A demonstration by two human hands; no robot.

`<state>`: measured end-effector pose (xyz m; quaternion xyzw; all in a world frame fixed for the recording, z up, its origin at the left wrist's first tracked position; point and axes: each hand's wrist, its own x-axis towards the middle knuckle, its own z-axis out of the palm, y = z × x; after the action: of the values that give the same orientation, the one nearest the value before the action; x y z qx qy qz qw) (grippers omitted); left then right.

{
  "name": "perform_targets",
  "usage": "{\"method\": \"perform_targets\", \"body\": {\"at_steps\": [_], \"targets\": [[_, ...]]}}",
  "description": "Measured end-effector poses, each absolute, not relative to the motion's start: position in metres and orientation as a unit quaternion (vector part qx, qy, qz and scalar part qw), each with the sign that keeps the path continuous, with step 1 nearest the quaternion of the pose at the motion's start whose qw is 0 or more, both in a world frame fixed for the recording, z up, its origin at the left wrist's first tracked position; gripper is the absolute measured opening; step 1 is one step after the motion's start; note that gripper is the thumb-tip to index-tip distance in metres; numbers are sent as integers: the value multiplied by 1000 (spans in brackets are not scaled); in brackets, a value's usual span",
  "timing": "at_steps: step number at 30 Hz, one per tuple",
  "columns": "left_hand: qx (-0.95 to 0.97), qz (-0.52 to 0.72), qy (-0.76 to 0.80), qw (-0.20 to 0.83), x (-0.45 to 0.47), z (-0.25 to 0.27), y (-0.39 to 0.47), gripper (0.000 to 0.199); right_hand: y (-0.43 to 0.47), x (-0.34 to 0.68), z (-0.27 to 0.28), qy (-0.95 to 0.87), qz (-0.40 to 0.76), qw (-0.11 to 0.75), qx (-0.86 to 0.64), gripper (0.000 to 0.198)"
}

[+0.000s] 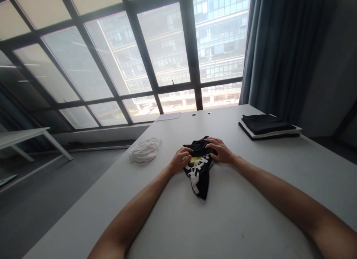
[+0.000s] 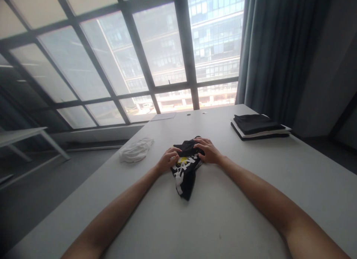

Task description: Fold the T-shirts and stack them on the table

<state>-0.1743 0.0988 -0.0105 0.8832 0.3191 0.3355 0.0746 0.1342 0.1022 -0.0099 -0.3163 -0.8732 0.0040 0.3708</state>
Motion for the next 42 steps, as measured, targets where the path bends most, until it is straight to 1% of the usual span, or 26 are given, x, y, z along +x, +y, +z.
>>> {"method": "perform_targets", "body": {"at_steps": [4,7,9,11,13,15,18,21,25,27,29,31,35,38,39,42], "targets": [[883,333,322,77,-174,-11,100,28,104,128,-14,-894,-14,351,-276,16],[878,342,326,80,-174,-13,100,20,108,129,-21,-891,-10,343,-296,13],[877,342,329,79,-173,-13,100,16,110,130,-24,-887,-1,340,-311,16],[878,341,328,71,-173,-13,99,14,112,131,-26,-884,10,343,-316,24],[877,347,327,55,-173,-12,99,14,114,131,-28,-881,25,351,-316,34],[872,362,327,33,-172,-11,97,17,117,130,-31,-871,47,370,-319,40],[863,385,325,5,-168,-8,92,21,125,130,-34,-835,83,424,-341,44],[864,383,325,-14,-163,-7,88,20,134,133,-34,-783,116,486,-371,47],[849,384,362,-30,-163,-8,87,19,148,148,-32,-669,147,564,-461,47],[831,391,394,-34,-165,-9,90,18,155,159,-33,-613,171,578,-511,48],[814,395,425,-33,-168,-11,94,18,161,169,-36,-579,185,572,-551,52],[802,393,450,-27,-170,-13,98,19,165,177,-38,-562,175,563,-580,54],[785,370,496,-23,-170,-12,100,20,167,181,-41,-543,142,572,-598,48],[768,322,553,-27,-167,-6,96,22,164,178,-42,-558,149,539,-613,41],[762,296,575,-25,-165,-3,93,26,162,177,-43,-571,152,517,-619,37],[759,206,618,-8,-160,4,86,52,160,174,-44,-615,146,463,-621,33]]}}
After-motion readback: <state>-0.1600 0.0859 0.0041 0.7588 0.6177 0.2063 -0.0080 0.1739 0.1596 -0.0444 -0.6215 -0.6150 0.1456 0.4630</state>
